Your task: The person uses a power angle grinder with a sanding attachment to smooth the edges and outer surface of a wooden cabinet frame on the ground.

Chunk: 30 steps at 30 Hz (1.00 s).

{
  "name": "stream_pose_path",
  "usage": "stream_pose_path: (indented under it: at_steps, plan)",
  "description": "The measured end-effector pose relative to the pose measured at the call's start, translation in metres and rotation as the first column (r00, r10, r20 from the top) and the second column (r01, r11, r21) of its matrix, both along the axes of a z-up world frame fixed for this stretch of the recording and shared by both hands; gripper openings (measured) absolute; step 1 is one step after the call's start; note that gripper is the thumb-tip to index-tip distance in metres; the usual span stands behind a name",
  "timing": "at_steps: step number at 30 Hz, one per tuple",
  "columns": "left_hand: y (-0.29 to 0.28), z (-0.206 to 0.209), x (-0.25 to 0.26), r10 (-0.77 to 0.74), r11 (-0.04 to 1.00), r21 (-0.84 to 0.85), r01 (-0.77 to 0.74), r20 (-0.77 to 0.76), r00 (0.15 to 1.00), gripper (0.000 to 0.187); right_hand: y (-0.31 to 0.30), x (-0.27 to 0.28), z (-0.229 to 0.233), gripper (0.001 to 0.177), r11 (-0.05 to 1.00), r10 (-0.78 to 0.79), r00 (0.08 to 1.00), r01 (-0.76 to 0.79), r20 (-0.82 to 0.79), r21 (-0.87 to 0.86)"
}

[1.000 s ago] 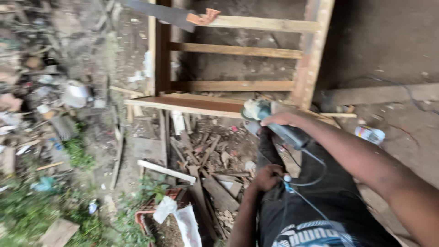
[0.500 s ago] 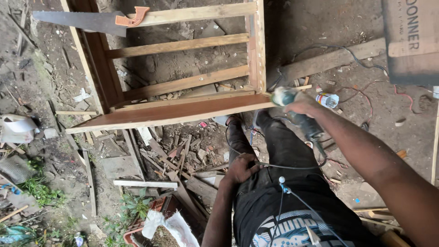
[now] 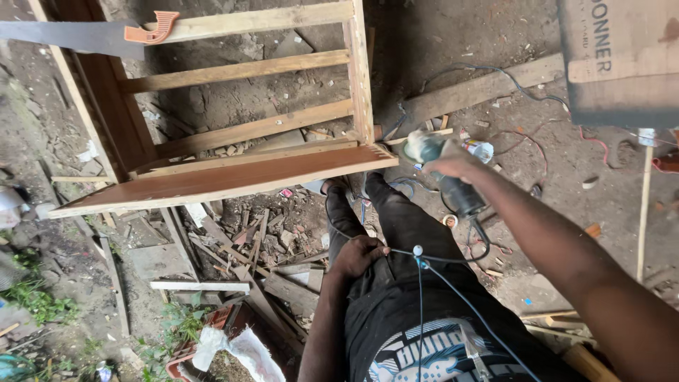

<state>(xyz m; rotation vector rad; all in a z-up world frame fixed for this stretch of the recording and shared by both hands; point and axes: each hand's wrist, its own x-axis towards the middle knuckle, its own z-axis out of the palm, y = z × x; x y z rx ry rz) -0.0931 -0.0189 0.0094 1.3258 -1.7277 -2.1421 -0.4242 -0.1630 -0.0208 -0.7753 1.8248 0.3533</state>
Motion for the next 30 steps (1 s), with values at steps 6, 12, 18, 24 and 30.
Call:
stream_pose_path:
  at_steps: [6,12,18,24,30]
  plan:
    - [0.020,-0.010,-0.012,-0.002,0.999,0.038,0.000,0.057,0.998,0.038,-0.029,0.112,0.030,0.093,0.952,0.305,0.926,-0.304,0.221,-0.039]
    - [0.036,-0.002,-0.021,0.104,0.994,-0.001,-0.105,0.152,0.983,0.038,-0.047,0.200,0.019,0.092,0.851,0.526,0.793,-0.489,0.308,-0.194]
    - [0.036,0.008,-0.027,0.141,0.989,0.004,-0.145,0.215,0.966,0.037,-0.037,0.159,-0.002,0.097,0.828,0.560,0.796,-0.536,0.229,-0.161]
    - [0.017,0.016,-0.035,0.118,0.974,-0.200,-0.106,0.047,0.992,0.037,-0.005,0.034,-0.005,0.076,0.856,0.516,0.853,-0.512,0.077,-0.068]
    - [-0.005,0.020,-0.053,0.024,0.942,-0.336,0.008,0.092,0.996,0.041,0.024,-0.071,-0.030,0.067,0.982,0.170,0.985,-0.168,0.021,-0.090]
